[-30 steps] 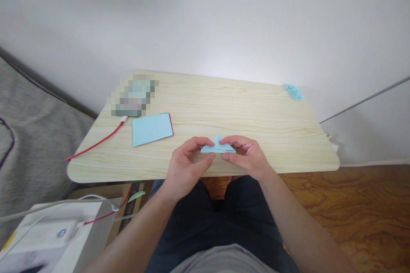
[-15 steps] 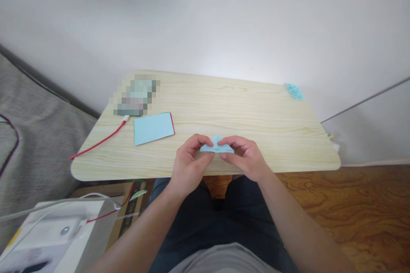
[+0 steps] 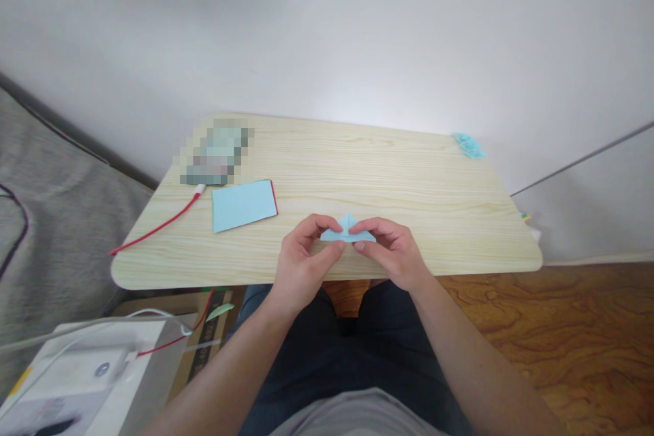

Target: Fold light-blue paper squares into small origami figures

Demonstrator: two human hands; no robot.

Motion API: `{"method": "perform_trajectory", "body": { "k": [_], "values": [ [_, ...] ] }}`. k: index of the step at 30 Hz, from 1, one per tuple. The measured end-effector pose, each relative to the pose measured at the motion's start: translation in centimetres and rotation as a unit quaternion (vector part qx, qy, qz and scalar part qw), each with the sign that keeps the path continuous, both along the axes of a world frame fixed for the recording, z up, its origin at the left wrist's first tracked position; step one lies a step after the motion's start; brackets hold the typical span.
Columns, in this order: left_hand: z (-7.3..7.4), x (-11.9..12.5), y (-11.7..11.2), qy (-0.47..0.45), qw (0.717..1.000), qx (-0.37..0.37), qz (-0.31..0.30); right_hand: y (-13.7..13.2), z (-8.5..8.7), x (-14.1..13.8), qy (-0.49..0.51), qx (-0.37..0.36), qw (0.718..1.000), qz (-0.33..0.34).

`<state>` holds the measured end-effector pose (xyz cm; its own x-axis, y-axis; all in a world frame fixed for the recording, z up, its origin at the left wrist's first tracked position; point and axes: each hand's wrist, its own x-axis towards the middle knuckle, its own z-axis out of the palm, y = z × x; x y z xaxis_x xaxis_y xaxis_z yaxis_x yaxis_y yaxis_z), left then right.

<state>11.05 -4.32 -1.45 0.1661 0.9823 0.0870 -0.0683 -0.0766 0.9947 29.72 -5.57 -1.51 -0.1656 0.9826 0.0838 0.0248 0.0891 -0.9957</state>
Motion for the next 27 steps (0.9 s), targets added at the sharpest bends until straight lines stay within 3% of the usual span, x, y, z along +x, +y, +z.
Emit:
{"method": "perform_trajectory", "body": {
  "k": [27],
  "values": [
    [-0.1, 0.09, 0.02, -0.04, 0.999, -0.005, 0.013, 0.31, -0.71, -0.26, 0.046, 0.0, 0.999, -0.007]
  ]
}}
